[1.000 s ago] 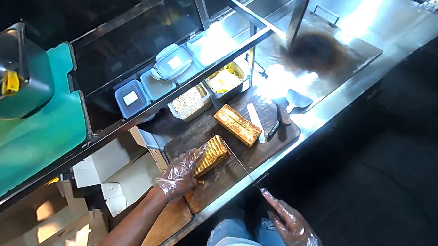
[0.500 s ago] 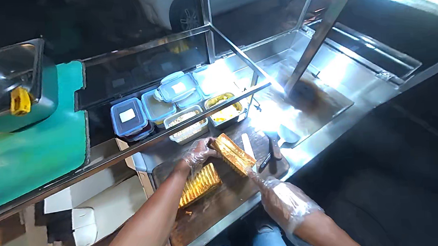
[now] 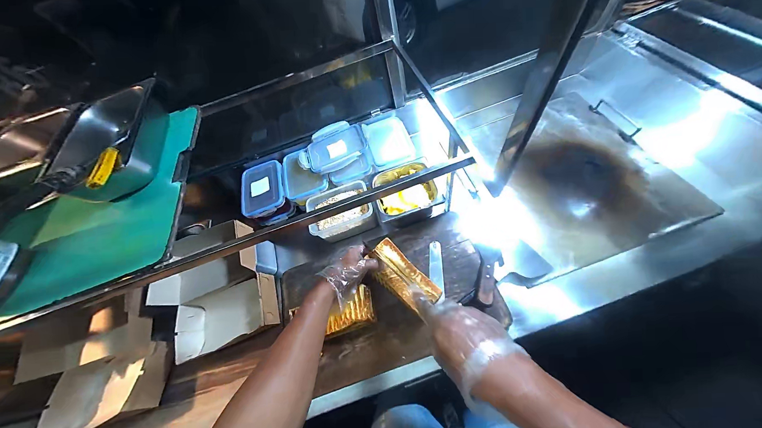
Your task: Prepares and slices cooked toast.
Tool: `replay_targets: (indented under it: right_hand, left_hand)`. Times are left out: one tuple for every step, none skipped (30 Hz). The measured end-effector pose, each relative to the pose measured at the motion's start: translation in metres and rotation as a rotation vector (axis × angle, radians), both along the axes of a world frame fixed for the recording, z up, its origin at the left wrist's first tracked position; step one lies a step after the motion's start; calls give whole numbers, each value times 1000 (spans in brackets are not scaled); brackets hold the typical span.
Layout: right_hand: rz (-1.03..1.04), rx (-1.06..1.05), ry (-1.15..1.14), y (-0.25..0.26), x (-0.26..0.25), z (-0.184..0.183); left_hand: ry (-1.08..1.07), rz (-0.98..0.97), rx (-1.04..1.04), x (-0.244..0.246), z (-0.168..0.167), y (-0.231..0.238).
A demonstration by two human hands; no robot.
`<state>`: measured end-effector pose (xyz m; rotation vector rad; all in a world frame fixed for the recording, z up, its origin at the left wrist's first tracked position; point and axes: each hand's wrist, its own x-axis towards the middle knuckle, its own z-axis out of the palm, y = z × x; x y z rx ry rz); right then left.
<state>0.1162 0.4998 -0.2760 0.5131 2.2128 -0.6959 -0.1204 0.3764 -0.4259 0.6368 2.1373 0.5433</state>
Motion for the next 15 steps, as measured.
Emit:
replay_targets:
  right_hand:
    - [5,6,-4,-1,13,3]
    - [-6,4,-19,-2,21,6]
    - [-19,-1,-36,-3,21,5]
    - [-37,-11,-29,-5,14,-2]
    - [-58,-17,-11,-8,1,-11]
    - [-72,-17,9,-8,-14,-21]
    - [-72,-13,14,-7,-24,-28]
    - [-69,-10,17,-4,-25,-26]
    - [-64,-11,8,-1,-16,-18]
    - [-45,-10,-8,2,1,-8]
    - [-26,-8,-18,4,18,2]
    - [-18,-9,-29,6,27,9]
    - [-15,-14,-29,5,26,8]
    - [-27,-27,-15,1,18,-1]
    - [-46,-37,0,-2,5,-13]
  left_hand:
    - [5,-2,-18,0,0,0]
    - [5,1,-30,-1,-2,1]
    - [-3,12,-35,-1,-3,2]
    - [-8,29,-36,0,-6,1]
    - [-4,40,-39,1,-9,1]
    - [0,48,-40,1,-10,2]
    - [11,43,-46,-1,-9,3]
    - [17,29,-54,-1,-7,4]
    - [13,11,-59,-2,-2,5]
    - [5,0,-56,0,0,4]
    - [0,-9,-39,-1,0,3]
    - [11,-21,-27,-3,-1,2]
    - [22,-32,-26,-4,-2,-1]
    - [39,-45,-33,-3,-3,-4]
    - [45,-59,-30,-3,-5,-4]
